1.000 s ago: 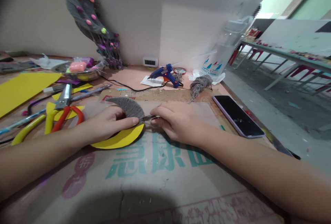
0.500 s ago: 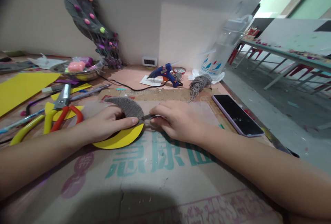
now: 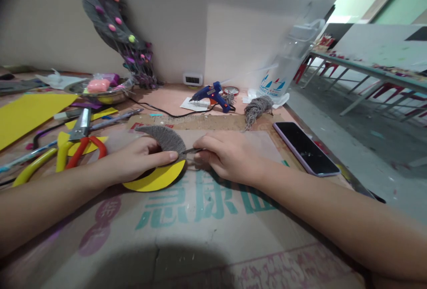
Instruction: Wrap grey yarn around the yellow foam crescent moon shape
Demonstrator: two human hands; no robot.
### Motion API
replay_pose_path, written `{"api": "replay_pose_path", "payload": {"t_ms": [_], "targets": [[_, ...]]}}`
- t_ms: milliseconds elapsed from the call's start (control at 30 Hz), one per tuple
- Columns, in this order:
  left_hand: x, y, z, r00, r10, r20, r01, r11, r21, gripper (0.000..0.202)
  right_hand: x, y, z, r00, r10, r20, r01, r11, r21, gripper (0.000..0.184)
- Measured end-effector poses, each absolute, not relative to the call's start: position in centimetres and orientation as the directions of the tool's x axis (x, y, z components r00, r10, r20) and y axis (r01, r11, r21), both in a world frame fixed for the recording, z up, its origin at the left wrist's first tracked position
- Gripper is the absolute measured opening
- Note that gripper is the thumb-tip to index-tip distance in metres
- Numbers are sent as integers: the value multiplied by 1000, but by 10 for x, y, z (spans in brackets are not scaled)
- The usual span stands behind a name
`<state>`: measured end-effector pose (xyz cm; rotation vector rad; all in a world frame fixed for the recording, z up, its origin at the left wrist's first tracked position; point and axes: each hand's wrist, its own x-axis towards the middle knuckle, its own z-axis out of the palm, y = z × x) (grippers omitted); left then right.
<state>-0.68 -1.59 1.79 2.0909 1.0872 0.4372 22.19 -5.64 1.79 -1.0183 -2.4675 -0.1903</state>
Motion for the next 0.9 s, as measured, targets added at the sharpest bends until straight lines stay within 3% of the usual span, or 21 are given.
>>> {"api": "replay_pose_path", "payload": {"t_ms": [167, 500, 667, 900], "targets": [[-6, -17, 19, 568, 822, -32, 545, -346, 764, 37, 224, -56, 16, -567, 652, 504, 689, 710, -143, 18], [-8, -15, 15, 579, 815, -25, 582, -391, 714, 38, 220, -60, 22, -644, 604, 469, 704, 708, 56, 18], [-8, -15, 14, 571, 820, -44, 626, -400, 669, 41, 220, -60, 23, -675, 587, 446, 679, 731, 65, 18], [-8, -15, 13, 565, 824, -40, 608, -383, 695, 35, 218, -59, 23, -649, 618, 444, 716, 694, 80, 17]]}}
